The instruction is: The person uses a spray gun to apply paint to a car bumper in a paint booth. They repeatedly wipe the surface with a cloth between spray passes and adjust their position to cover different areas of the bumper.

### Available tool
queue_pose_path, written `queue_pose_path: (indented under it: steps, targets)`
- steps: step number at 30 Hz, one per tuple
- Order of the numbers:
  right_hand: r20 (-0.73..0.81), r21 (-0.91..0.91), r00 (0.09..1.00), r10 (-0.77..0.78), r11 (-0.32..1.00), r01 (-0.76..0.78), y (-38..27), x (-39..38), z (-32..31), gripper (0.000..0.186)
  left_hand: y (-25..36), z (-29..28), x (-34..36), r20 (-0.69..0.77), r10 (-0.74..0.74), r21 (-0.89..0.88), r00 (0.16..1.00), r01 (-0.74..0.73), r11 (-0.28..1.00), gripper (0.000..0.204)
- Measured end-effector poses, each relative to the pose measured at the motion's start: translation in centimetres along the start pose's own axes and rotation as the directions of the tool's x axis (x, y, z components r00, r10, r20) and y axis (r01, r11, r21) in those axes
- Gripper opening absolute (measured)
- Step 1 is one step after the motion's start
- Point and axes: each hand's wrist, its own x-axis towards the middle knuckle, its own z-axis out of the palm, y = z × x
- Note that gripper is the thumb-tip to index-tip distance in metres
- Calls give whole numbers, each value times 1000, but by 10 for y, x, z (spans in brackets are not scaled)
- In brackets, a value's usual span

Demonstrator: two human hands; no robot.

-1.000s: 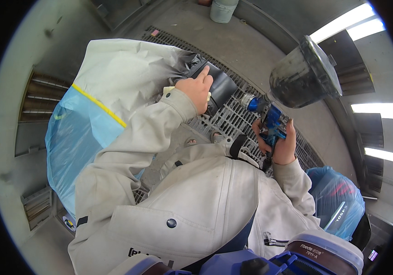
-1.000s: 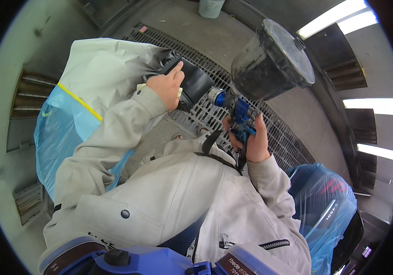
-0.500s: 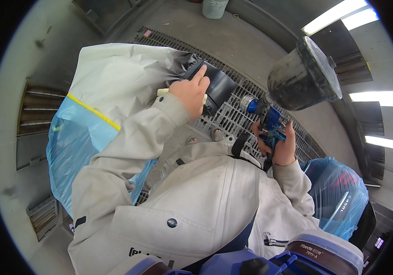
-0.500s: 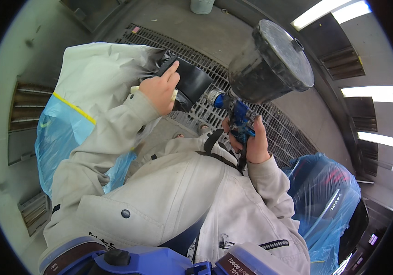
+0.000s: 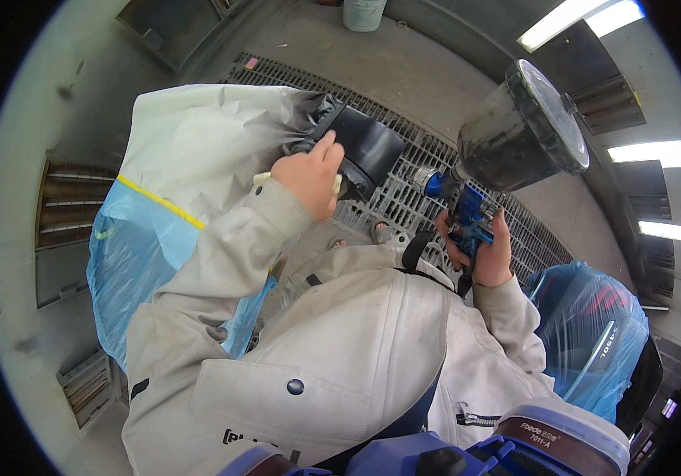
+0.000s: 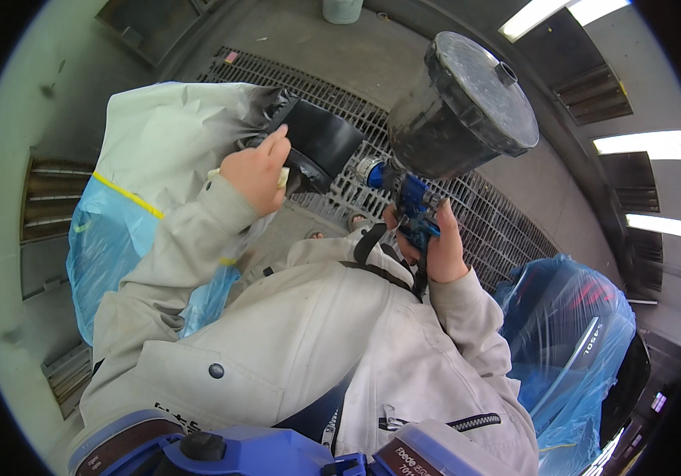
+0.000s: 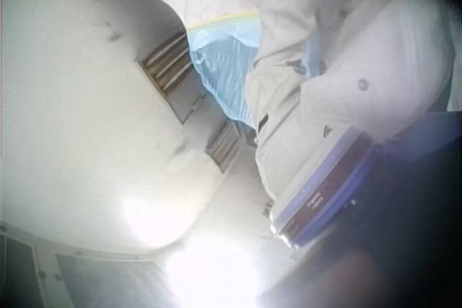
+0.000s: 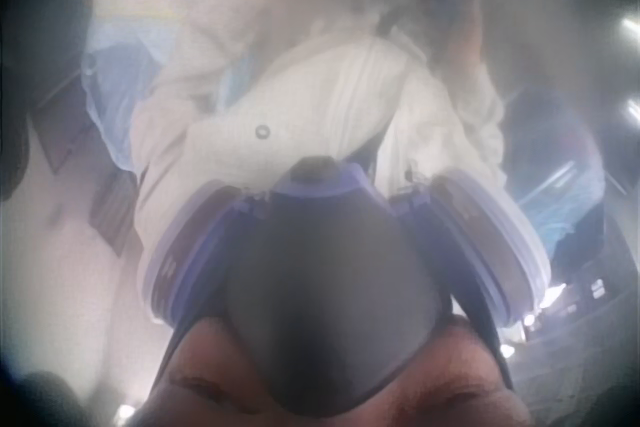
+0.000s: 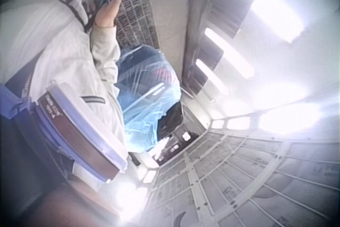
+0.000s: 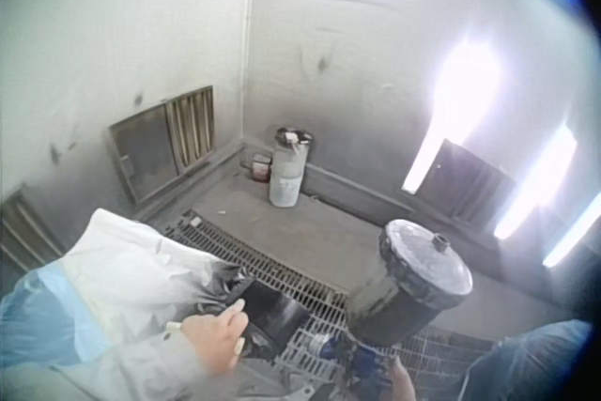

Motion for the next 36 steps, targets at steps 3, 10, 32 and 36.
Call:
queue_pose_path:
  steps: [3, 10, 32, 36]
  targets:
    - [19, 25, 1000, 13, 1000, -13, 1, 1, 0, 85, 4, 3, 23, -83, 9, -59, 997, -14, 998, 49]
    - [31, 40, 1000, 1, 999, -2, 3, -2, -4, 83, 9, 15, 20, 32, -42, 22, 999, 42, 999, 48]
    - [138, 49, 990, 30, 998, -37, -5, -1, -49, 79, 27, 18, 7, 33, -158, 50, 987, 156, 986, 39]
    - [87, 16, 995, 38, 999, -40, -8, 0, -56, 84, 38, 9, -10, 83, -231, 50, 969, 228, 972, 40]
